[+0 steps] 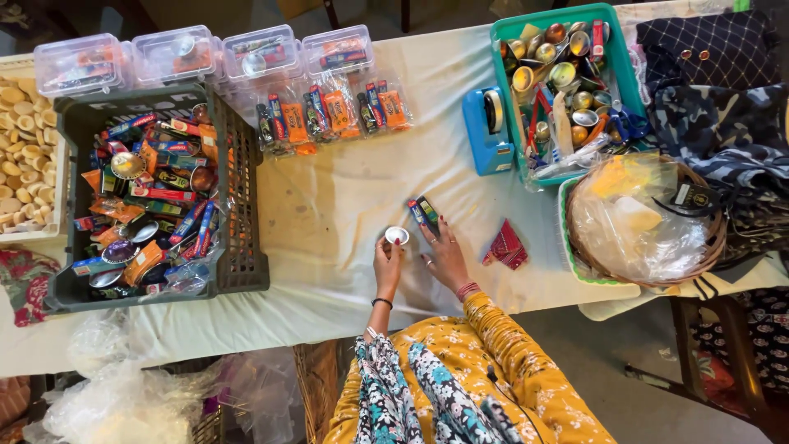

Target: The person sits at a table and packs small items, including tubes and metal cups, into clear plastic bags. They use a red cloth to wipe the items before placing them into the bags and arranging them on the table.

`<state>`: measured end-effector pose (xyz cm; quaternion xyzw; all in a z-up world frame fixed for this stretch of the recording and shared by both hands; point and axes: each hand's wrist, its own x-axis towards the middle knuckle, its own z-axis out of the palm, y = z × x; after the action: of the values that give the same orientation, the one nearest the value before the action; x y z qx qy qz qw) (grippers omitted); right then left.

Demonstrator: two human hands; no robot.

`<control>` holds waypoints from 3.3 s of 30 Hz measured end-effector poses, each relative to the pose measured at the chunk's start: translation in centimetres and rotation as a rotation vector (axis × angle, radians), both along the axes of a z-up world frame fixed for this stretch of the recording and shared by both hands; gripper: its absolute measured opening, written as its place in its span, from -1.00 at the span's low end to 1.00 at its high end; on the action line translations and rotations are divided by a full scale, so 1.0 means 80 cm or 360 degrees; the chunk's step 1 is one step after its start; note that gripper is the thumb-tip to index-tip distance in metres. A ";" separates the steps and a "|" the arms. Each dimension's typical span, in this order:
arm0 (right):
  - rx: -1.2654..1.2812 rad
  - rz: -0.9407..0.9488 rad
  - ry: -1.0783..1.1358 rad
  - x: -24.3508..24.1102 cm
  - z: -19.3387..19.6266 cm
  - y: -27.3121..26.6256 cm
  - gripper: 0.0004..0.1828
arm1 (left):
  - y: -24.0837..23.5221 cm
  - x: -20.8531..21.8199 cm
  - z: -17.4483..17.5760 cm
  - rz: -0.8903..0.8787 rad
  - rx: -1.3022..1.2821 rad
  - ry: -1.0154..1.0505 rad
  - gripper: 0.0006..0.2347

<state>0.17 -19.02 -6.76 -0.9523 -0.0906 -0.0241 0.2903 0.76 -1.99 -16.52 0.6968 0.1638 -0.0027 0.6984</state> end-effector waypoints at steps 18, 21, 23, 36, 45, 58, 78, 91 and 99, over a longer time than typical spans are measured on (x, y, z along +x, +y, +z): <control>0.1060 -0.0529 -0.0413 -0.017 0.107 -0.168 -0.72 | 0.019 -0.088 0.038 0.0115 0.0546 -0.0351 -0.71; 0.0868 -0.0871 -0.0495 -0.042 0.128 -0.230 -0.81 | 0.047 -0.142 0.041 0.0019 0.0870 -0.0425 -0.77; 0.0637 -0.0949 -0.0626 -0.055 0.129 -0.275 -0.83 | 0.052 -0.154 0.062 -0.0055 0.1076 -0.0479 -0.77; -0.0209 -0.1301 -0.0730 -0.067 0.132 -0.324 -0.50 | 0.046 -0.165 0.076 -0.0149 0.1674 -0.0644 -0.70; 0.0143 -0.1346 -0.0798 -0.077 0.084 -0.346 -0.90 | 0.047 -0.165 0.075 -0.0137 0.1729 -0.0677 -0.68; -0.0424 -0.1113 -0.0706 -0.044 0.119 -0.334 -0.74 | 0.044 -0.166 0.080 -0.0116 0.1673 -0.0660 -0.68; -0.0214 -0.1368 -0.0775 -0.033 0.114 -0.344 -0.90 | 0.050 -0.163 0.090 -0.0183 0.1501 -0.0545 -0.67; 0.0667 -0.0609 -0.0772 -0.058 0.197 -0.039 -0.77 | 0.043 -0.117 0.104 -0.0694 -0.0420 0.0098 -0.64; 0.0219 0.0654 -0.0296 -0.092 0.173 0.097 -0.74 | 0.085 -0.068 0.173 -0.0335 -0.1363 0.0395 -0.58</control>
<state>-7.20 -11.27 7.12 -0.8856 -0.3069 -0.0583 0.3436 -4.68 4.82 -2.65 0.3527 0.1587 -0.2247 0.8944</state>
